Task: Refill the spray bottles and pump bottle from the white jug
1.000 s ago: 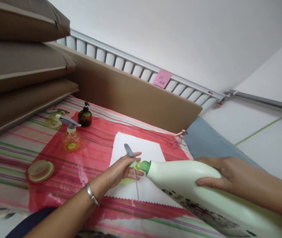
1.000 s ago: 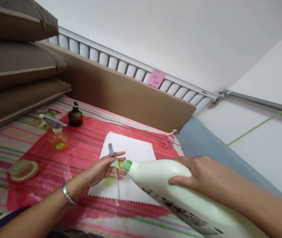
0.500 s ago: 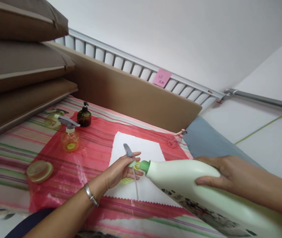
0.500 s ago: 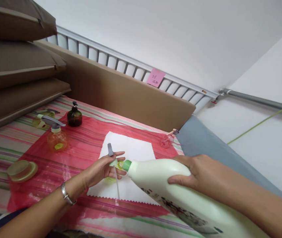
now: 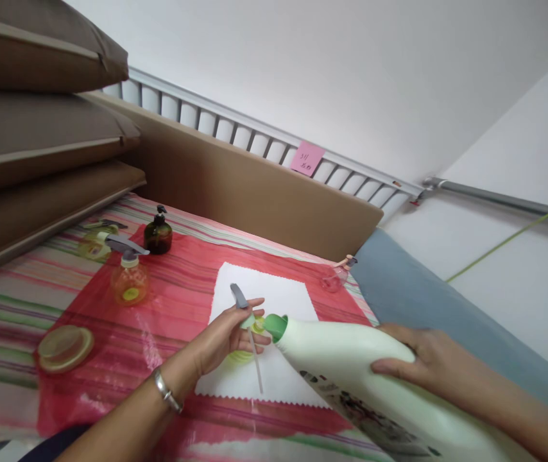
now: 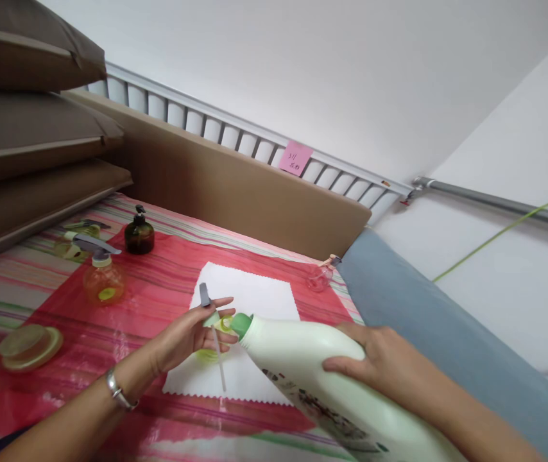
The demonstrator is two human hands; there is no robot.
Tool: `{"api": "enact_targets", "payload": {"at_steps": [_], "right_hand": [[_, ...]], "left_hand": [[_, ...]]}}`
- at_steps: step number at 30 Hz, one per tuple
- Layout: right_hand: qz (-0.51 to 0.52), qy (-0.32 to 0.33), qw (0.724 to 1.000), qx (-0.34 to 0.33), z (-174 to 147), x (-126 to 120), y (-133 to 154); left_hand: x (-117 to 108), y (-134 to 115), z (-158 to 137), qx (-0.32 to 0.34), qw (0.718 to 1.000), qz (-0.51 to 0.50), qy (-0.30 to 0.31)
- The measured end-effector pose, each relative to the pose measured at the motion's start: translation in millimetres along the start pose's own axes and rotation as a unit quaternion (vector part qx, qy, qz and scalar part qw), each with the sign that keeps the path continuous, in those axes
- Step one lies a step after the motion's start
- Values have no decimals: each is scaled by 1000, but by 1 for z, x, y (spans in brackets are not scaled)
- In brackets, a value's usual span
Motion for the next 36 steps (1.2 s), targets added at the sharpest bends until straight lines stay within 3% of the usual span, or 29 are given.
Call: {"api": "enact_targets", "payload": {"at_steps": [2,3,7,11,18,22,26,30,34,36], "right_hand": [[18,88,995,38,-3,16,-18],[27,94,993,67,-4,23,-28],[125,-60,979,149,8,52,-51],[271,-196,927,170,40,97,-41],[364,-299,858,206,114,179,-3],[372,-308,848,218,126,203,6],[363,-262,871,201,119,208,3],[367,-213,892,158,98,186,-6],[365,-227,891,146,37,148,3],[409,-143,892,124,-5,142,24]], "left_hand": [[-2,0,-1,6,1000,1,-5],[-2,0,-1,8,1000,2,-6],[-4,1,-2,7,1000,0,-9],[-4,-3,-2,3,1000,0,-17],[-9,-4,2,4,1000,9,-23],[-8,-14,-1,13,999,28,-24],[-2,-41,-15,49,997,55,-6],[-3,-58,-26,99,992,62,36],[3,-46,-27,114,988,91,57],[17,-31,-30,98,978,181,33]]}}
Point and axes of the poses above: each hand's wrist, its own z-axis towards the middle knuckle, its own x-axis out of the palm, y = z × x, the point moved 2 cm from there along z, towards the middle knuckle, and after that the axes turned 6 degrees about -z, right-handed, at the moved point
